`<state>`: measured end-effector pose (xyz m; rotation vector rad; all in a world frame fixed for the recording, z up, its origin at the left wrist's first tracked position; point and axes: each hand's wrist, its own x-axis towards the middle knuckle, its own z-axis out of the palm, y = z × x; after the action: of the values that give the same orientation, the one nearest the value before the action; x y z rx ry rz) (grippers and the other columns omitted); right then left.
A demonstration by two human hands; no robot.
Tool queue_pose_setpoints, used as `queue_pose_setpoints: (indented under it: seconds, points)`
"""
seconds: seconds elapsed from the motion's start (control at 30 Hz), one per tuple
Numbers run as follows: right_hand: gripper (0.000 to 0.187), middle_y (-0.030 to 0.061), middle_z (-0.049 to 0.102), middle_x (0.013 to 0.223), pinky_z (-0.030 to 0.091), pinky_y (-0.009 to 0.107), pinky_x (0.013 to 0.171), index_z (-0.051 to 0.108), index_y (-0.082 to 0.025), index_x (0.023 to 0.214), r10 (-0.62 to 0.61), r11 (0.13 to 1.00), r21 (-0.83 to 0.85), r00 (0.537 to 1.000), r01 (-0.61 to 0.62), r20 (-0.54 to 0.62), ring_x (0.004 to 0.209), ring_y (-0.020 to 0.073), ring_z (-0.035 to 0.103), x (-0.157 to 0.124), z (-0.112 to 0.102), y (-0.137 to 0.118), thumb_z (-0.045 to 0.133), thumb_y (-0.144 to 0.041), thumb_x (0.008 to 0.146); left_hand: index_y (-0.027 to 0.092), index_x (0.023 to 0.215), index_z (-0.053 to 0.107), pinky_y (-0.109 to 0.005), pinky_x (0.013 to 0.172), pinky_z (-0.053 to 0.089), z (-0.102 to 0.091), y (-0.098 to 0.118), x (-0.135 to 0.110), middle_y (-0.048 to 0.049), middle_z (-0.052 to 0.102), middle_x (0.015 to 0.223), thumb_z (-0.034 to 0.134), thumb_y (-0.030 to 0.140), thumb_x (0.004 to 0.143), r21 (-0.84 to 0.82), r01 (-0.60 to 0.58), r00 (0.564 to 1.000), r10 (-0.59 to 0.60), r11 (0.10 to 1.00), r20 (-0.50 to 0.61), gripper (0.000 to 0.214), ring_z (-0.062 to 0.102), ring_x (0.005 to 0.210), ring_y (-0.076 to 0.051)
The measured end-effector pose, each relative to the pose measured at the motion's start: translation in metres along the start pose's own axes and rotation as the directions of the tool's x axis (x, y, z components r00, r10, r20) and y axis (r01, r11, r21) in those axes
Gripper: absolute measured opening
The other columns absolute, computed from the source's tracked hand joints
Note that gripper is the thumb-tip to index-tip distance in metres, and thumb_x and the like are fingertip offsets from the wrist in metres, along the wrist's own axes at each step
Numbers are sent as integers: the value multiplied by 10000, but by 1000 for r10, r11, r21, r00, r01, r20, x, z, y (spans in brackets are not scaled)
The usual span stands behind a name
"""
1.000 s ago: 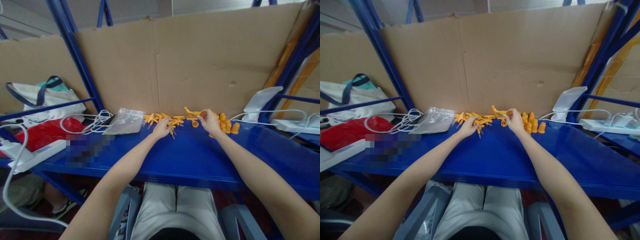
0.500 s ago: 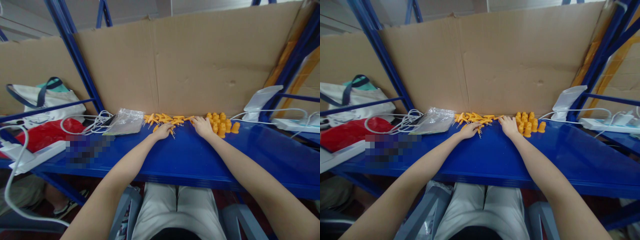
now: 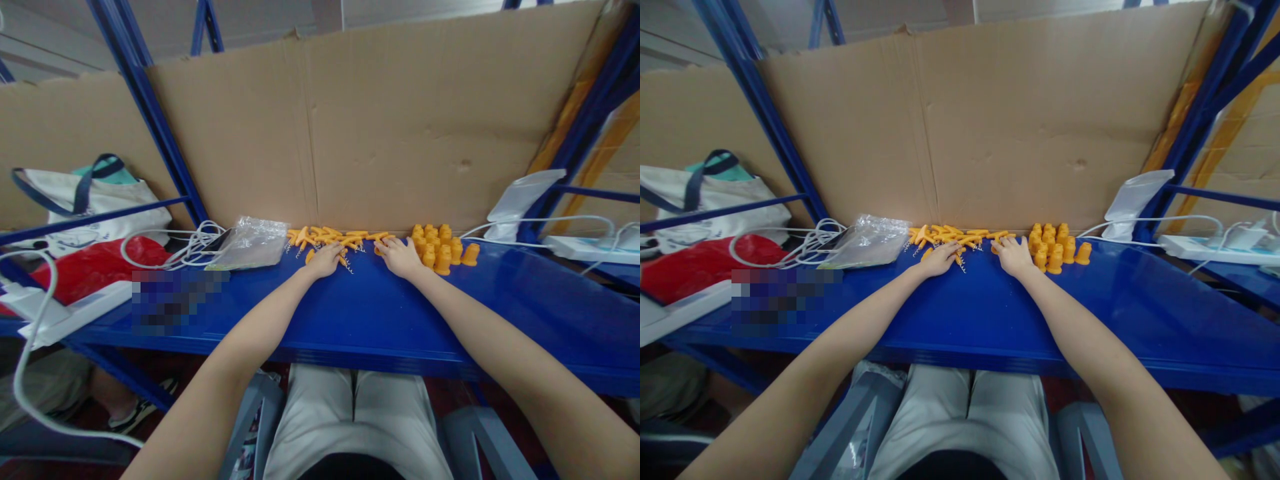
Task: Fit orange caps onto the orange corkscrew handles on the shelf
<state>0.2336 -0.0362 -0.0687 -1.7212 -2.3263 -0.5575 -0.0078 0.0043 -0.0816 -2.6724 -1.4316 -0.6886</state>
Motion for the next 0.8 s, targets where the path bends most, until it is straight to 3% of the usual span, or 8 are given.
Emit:
queue_pose_setpoints:
  seconds: [0.13,0.37,0.6,0.8]
  points:
    - [521,130,466,1509,222,639,1120,473,-217,1465,-14,1000,-8,1000,14,-2,1390,293,409,1,5,2,301,-198,973,166,1315,597,-406,1179,337,-3,4,-2,-107,564,1427,455,91,890,45,40,999,-39,998,-19,453,501,1346,-222]
    - [556,124,427,1534,195,685,1125,451,-216,1485,-34,999,2,999,34,3,1417,319,377,0,5,4,351,-203,938,160,1100,718,-384,1060,473,-12,9,-2,-96,711,1168,475,39,876,6,79,988,-78,997,-136,351,645,1121,-219]
    - [580,124,434,1530,179,699,1127,437,-217,1494,-25,999,20,1000,25,8,1421,322,371,-1,3,4,380,-196,917,133,1045,732,-343,1010,495,-16,13,-3,-98,733,1103,511,54,881,-39,91,964,-98,995,-247,286,667,1064,-205]
    - [578,134,438,1526,162,677,1146,419,-187,1502,-8,1000,28,999,7,40,1431,299,362,-1,1,3,354,-196,928,165,1042,733,-354,947,529,-18,17,-6,-76,754,1051,571,121,880,-16,111,978,-112,994,-173,233,697,1006,-223]
